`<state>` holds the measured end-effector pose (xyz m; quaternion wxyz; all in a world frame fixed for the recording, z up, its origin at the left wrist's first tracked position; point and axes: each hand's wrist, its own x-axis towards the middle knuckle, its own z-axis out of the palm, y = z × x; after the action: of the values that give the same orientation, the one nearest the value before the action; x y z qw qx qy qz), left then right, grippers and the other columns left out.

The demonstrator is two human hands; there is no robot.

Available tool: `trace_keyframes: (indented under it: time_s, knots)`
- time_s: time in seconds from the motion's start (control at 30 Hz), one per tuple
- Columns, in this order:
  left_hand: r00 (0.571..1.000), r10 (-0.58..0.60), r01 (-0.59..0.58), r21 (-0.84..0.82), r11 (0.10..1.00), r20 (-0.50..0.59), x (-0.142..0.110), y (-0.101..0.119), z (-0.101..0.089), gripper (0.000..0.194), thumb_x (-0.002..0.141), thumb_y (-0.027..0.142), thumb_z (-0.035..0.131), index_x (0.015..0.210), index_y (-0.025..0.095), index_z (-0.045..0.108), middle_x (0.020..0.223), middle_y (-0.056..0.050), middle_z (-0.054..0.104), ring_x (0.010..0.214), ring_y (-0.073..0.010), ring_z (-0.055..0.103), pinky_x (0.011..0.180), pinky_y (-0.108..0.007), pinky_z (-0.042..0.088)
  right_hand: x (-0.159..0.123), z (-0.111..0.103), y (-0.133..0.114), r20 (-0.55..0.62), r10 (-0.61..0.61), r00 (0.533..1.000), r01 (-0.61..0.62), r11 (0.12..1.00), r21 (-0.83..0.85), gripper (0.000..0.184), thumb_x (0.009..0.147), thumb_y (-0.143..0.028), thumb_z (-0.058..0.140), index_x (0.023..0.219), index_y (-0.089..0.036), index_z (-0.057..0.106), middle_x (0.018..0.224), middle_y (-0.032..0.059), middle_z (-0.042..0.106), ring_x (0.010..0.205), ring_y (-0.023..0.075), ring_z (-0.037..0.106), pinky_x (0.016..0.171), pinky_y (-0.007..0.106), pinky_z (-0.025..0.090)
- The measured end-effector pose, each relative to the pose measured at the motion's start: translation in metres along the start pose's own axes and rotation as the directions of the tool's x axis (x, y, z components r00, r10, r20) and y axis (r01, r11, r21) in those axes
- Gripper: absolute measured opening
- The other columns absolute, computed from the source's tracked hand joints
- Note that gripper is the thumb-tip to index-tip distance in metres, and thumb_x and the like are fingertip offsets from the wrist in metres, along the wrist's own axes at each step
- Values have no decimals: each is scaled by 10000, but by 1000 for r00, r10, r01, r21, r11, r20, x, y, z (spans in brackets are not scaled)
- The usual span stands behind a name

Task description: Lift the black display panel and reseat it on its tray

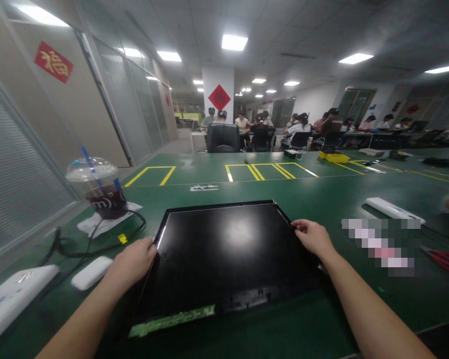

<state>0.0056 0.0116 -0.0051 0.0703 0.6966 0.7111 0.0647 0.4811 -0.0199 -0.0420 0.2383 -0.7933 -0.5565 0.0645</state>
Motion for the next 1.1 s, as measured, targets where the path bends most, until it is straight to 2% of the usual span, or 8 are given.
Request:
trace_keyframes:
  time_s: [0.1, 0.2, 0.37, 0.57, 0.7, 0.8, 0.93, 1.1]
  knots:
    - [997, -29, 18, -155, 988, -66, -2, 1, -6, 267, 795, 274, 448, 539, 254, 371, 529, -15, 526, 594, -218, 564, 559, -287, 365, 0, 0, 0, 12, 19, 1000, -19, 1000, 6, 296, 784, -198, 560, 1008, -232, 750, 906, 24, 725, 817, 175, 645, 710, 274, 434]
    - [989, -106, 55, -403, 914, -104, -6, 5, -9, 232, 738, 283, 530, 556, 255, 390, 487, 22, 499, 547, -194, 527, 520, -268, 355, 1, 1, 2, 9, 15, 1000, -15, 1000, 20, 288, 779, -197, 561, 989, -236, 755, 889, 24, 726, 806, 174, 650, 699, 268, 441]
    - [957, -289, 186, -828, 530, 30, -13, 18, -14, 114, 724, 260, 579, 737, 247, 466, 518, 56, 576, 471, -163, 557, 475, -250, 408, 2, 2, 3, 11, -7, 1000, 6, 998, 62, 299, 786, -179, 545, 978, -233, 768, 884, 36, 730, 789, 176, 658, 706, 268, 462]
    - [929, -336, 245, -939, 241, 156, -7, 14, -1, 172, 736, 258, 632, 832, 249, 489, 460, 73, 573, 375, -146, 544, 399, -214, 394, 3, 0, 3, 49, -11, 999, 9, 999, 34, 323, 803, -185, 547, 1040, -215, 765, 915, 54, 731, 810, 193, 664, 735, 286, 478]
    - [937, -282, 243, -964, 110, 204, 1, 6, 12, 250, 779, 199, 645, 1007, 233, 549, 492, 40, 634, 378, -143, 579, 421, -213, 446, 5, 3, 6, 56, -19, 998, 18, 1000, 20, 330, 817, -203, 532, 1053, -221, 761, 928, 59, 731, 812, 200, 667, 731, 296, 481]
    - [944, -220, 262, -964, 38, 247, 3, 4, 16, 451, 768, 169, 680, 1201, 216, 564, 574, 3, 695, 453, -177, 656, 472, -257, 517, 5, 5, 7, 58, -20, 998, 19, 1000, 13, 339, 816, -200, 524, 1058, -221, 759, 927, 61, 728, 829, 206, 667, 741, 302, 481]
    - [943, -170, 294, -955, 32, 285, 1, 4, 15, 768, 692, 121, 747, 1395, 264, 474, 592, 8, 714, 465, -217, 681, 482, -311, 554, 6, 7, 8, 30, -46, 998, 45, 999, 26, 332, 802, -191, 525, 1032, -226, 762, 939, 59, 721, 822, 197, 660, 743, 297, 480]
    - [948, -180, 277, -959, 55, 264, -3, 4, 15, 578, 709, 193, 778, 1259, 209, 599, 595, -13, 727, 468, -197, 680, 468, -279, 545, 6, 7, 9, 26, -40, 999, 39, 999, 21, 330, 800, -198, 524, 1023, -232, 765, 917, 56, 713, 789, 187, 652, 705, 285, 475]
